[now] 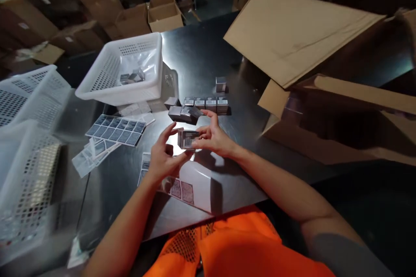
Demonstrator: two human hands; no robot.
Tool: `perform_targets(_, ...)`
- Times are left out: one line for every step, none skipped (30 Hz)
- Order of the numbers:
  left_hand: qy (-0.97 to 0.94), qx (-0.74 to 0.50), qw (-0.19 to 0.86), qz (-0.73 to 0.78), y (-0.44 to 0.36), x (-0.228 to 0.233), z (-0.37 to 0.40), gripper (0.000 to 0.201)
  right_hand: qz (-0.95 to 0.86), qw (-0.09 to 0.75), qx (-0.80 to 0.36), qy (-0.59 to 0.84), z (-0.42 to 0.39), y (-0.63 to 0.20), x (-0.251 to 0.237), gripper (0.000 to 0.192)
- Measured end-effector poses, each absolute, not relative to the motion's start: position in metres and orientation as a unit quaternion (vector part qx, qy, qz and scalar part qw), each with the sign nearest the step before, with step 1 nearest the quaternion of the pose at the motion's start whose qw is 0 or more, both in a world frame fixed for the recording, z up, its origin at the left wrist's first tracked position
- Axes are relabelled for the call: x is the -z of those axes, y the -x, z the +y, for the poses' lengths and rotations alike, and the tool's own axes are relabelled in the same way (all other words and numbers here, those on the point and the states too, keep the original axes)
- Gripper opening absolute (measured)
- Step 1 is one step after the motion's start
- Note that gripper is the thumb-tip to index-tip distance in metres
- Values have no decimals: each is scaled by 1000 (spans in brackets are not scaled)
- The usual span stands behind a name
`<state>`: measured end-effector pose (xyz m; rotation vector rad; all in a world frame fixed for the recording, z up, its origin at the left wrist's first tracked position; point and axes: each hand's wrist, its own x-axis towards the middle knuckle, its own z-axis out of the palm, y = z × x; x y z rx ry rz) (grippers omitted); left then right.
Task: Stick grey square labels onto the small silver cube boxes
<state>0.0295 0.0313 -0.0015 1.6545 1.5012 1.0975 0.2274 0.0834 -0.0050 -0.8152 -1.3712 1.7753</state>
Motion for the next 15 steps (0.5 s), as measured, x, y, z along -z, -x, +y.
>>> perform_targets(-632, -423, 317, 566, -29, 1, 31, 86, -547, 386, -671, 320, 82, -230, 9, 95)
perform_targets(-634, -427, 318, 561, -28, 0, 31, 85, -571, 411, -633, 322, 80, -231, 12, 95)
perform_targets(-635, -427, 322, 558, -27, -1, 30, 86, -603, 443, -580, 321, 78, -233, 15, 95)
perform_targets(-635, -425, 329, 555, -27, -1, 30, 88, -638, 477, -518, 313, 77, -233, 17, 96)
perform_targets(-635, -421, 338, 553, -26, -2, 30, 90, -671, 504, -456, 297, 75, -233, 20, 96)
perform_targets(-635, -417, 347, 550, -26, -3, 30, 92, -697, 523, -406, 277, 74, -233, 22, 95)
perform_targets(-638, -414, 354, 544, -25, -3, 30, 92, -714, 535, -372, 255, 72, -232, 24, 95)
perform_targets(-644, -411, 359, 537, -25, -3, 30, 90, -726, 541, -353, 237, 71, -230, 26, 94)
perform_targets(-651, -408, 361, 529, -25, -4, 30, 88, -730, 546, -343, 226, 70, -229, 27, 93)
perform_targets(-660, -405, 361, 520, -25, -4, 29, 87, -731, 550, -340, 220, 69, -228, 29, 92)
perform_targets(-669, -401, 360, 512, -25, -3, 29, 86, -730, 553, -339, 217, 68, -227, 30, 92)
perform_targets(-677, -397, 357, 507, -25, -3, 29, 84, -728, 556, -338, 215, 68, -227, 30, 92)
perform_targets(-685, -393, 351, 503, -25, -3, 29, 81, -730, 552, -342, 215, 68, -228, 29, 93)
perform_targets(-692, -392, 343, 500, -25, -2, 29, 76, -735, 545, -342, 212, 69, -230, 27, 93)
perform_targets(-695, -395, 332, 500, -25, -2, 29, 71, -748, 530, -337, 212, 70, -233, 24, 92)
